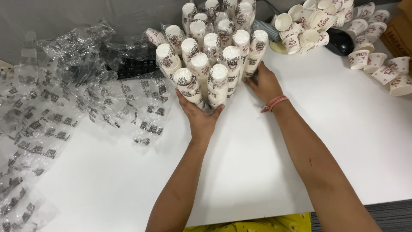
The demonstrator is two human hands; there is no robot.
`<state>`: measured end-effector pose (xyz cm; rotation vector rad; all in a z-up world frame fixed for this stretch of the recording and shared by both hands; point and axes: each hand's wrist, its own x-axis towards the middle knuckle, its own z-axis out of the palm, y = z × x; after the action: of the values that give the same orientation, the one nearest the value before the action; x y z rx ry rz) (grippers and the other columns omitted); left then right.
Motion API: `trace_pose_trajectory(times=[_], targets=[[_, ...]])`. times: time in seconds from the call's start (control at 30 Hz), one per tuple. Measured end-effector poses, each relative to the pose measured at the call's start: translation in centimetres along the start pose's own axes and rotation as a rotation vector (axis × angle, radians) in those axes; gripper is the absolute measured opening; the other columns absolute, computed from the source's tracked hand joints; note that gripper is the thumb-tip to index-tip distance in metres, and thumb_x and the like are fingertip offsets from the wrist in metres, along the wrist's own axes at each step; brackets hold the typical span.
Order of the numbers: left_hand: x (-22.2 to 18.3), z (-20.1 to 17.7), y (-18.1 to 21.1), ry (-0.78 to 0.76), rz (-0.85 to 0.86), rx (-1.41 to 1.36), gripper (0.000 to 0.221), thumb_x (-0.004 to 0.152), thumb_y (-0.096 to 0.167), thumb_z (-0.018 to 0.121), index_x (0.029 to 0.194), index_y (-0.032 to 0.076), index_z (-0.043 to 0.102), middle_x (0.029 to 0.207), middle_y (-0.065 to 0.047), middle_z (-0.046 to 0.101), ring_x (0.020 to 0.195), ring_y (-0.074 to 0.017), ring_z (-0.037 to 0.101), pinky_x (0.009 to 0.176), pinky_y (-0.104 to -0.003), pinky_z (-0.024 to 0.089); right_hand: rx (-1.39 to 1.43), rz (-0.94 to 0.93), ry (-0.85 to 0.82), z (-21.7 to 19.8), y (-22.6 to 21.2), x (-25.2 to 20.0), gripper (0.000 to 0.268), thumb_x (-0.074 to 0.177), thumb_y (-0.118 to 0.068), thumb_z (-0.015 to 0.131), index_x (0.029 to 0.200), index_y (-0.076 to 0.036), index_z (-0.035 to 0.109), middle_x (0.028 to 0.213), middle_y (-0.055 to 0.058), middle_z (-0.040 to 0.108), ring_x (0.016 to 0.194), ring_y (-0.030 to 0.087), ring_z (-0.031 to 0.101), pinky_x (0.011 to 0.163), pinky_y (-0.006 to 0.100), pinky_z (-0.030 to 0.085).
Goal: Stacking paper cups and placing them into clear plastic sleeves for packaging.
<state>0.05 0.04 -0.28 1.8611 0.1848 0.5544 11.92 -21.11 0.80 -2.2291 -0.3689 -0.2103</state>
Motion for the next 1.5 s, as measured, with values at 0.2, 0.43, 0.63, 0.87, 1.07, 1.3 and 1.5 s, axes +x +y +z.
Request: trace_pose_trajectory(times=[0.2, 0.43, 0.63, 0.87, 1.07, 1.3, 1.5], targets=[[0.0, 0.0, 0.2, -0.005, -0.011, 0.007, 0.144, 0.069, 0.012, 0.097, 0.157, -0.002, -0.017, 0.163, -0.032, 0.005, 0.153, -0.0451, 0.015, 0.127, -0.052, 0.02, -0.153, -0.045, -0.058, 0.4, 0.4, 1.3, 0.048, 0.092, -0.016, 0.071, 0.13, 0.004, 0.049, 0.115, 0.025, 0.067, 0.107, 0.043, 0.064, 0.094, 0.049, 0.051], [-0.1, 0.3, -0.2, -0.006, 0.019, -0.014, 0.143, 0.071, 0.011, 0.096, 0.156, -0.003, -0.018, 0.163, -0.032, 0.004, 0.154, -0.0419, 0.018, 0.127, -0.049, 0.024, -0.284, -0.118, 0.057, 1.1, 2.3, 2.4, 0.042, 0.087, -0.004, 0.063, 0.128, 0.002, 0.058, 0.127, 0.025, 0.061, 0.117, 0.042, 0.06, 0.102, 0.046, 0.05], [-0.2, 0.4, -0.8, -0.016, 0.01, -0.042, 0.141, 0.073, 0.011, 0.095, 0.156, -0.005, -0.019, 0.164, -0.031, 0.006, 0.154, -0.0408, 0.023, 0.127, -0.047, 0.026, -0.519, -0.254, 0.261, 0.9, 3.1, 3.5, 0.051, 0.076, -0.001, 0.066, 0.127, 0.0, 0.067, 0.141, 0.03, 0.051, 0.123, 0.044, 0.052, 0.102, 0.047, 0.046], [0.0, 0.3, -0.3, -0.014, -0.014, -0.059, 0.141, 0.071, 0.009, 0.094, 0.156, -0.005, -0.017, 0.163, -0.031, 0.009, 0.153, -0.0404, 0.025, 0.126, -0.048, 0.026, -0.369, -0.138, 0.23, 0.3, 4.0, 3.1, 0.043, 0.085, -0.001, 0.066, 0.128, 0.003, 0.065, 0.122, 0.022, 0.066, 0.115, 0.039, 0.06, 0.101, 0.046, 0.05], [-0.1, 0.1, -0.2, -0.003, 0.027, -0.047, 0.139, 0.071, 0.009, 0.095, 0.158, -0.001, -0.013, 0.162, -0.031, 0.009, 0.153, -0.0426, 0.022, 0.126, -0.049, 0.026, -0.039, 0.055, 0.378, -1.6, 4.0, 0.7, 0.024, 0.09, -0.003, 0.073, 0.114, 0.0, 0.073, 0.101, 0.014, 0.072, 0.087, 0.024, 0.067, 0.079, 0.034, 0.054], [-0.8, -0.4, 0.2, 0.148, 0.311, 0.16, 0.142, 0.07, 0.022, 0.098, 0.157, 0.003, -0.013, 0.162, -0.029, -0.003, 0.154, -0.0453, 0.006, 0.127, -0.057, 0.017, 0.39, 0.142, 0.212, -2.1, 3.9, -4.7, 0.017, 0.104, -0.016, 0.065, 0.103, 0.001, 0.066, 0.083, -0.001, 0.065, 0.074, 0.006, 0.057, 0.068, 0.022, 0.048], [-4.2, 0.4, 2.6, 0.001, 0.786, 0.236, 0.109, 0.077, 0.033, 0.092, 0.157, 0.017, 0.02, 0.159, -0.017, 0.018, 0.15, -0.0417, 0.021, 0.123, -0.06, 0.027, 0.689, 0.077, -0.338, 0.9, 3.7, -9.6, 0.039, 0.111, -0.034, 0.048, 0.093, -0.002, 0.062, 0.075, -0.004, 0.057, 0.07, 0.005, 0.049, 0.062, 0.023, 0.045]])
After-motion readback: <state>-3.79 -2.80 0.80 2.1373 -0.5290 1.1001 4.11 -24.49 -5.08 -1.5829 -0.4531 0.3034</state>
